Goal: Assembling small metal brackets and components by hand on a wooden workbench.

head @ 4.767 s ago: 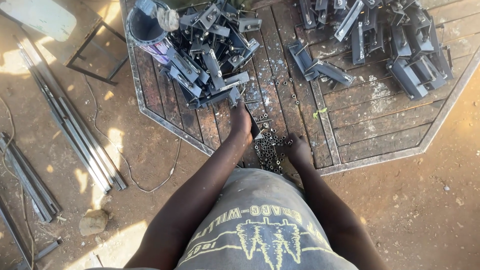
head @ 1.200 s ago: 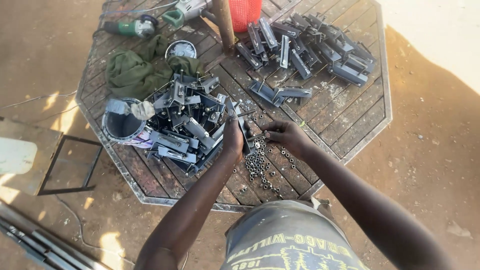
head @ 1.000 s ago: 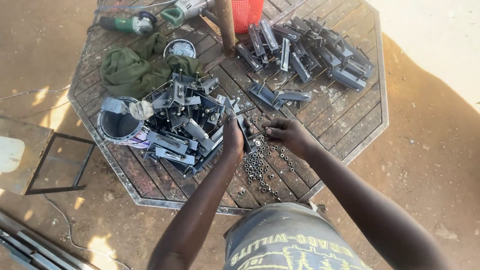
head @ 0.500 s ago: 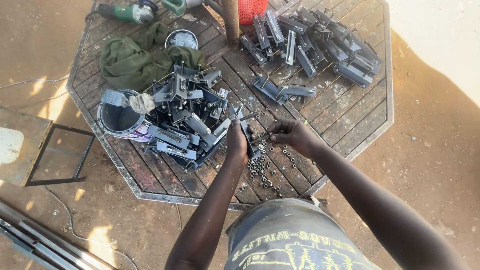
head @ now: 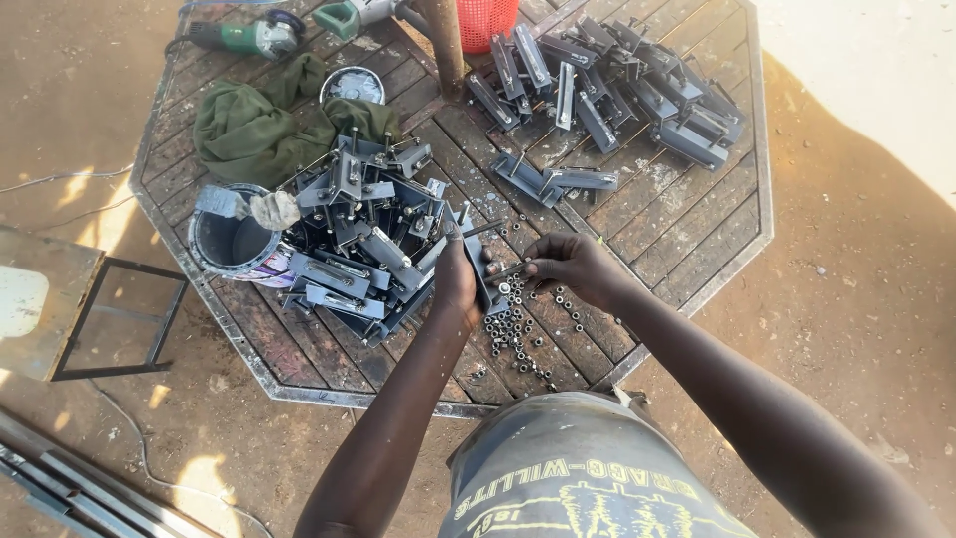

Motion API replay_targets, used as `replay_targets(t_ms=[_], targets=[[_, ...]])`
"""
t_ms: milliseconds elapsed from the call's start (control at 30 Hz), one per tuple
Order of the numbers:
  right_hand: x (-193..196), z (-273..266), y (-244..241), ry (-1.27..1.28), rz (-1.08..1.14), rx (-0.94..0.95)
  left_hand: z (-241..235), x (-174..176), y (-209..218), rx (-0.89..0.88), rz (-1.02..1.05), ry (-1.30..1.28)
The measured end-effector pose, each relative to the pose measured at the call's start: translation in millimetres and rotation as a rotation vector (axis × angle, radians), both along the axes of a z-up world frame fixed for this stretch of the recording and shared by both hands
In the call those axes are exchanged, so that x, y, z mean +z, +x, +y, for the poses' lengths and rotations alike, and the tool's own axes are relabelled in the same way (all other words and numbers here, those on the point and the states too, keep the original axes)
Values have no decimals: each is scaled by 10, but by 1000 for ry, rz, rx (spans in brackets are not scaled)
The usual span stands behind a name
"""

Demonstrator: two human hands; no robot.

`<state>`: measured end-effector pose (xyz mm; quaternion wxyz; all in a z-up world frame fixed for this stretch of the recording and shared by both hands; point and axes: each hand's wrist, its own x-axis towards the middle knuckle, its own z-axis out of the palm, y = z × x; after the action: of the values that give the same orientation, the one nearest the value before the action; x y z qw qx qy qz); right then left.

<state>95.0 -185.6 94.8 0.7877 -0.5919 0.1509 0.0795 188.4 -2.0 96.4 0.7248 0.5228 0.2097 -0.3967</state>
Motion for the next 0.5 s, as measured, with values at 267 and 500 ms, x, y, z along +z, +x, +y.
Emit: replay_targets(t_ms=[267, 500], targets=[[169, 143, 47, -73, 115, 23, -71, 9, -4, 117, -100, -17], [177, 95, 65, 2, 57, -52, -157, 231, 84, 72, -139, -116]])
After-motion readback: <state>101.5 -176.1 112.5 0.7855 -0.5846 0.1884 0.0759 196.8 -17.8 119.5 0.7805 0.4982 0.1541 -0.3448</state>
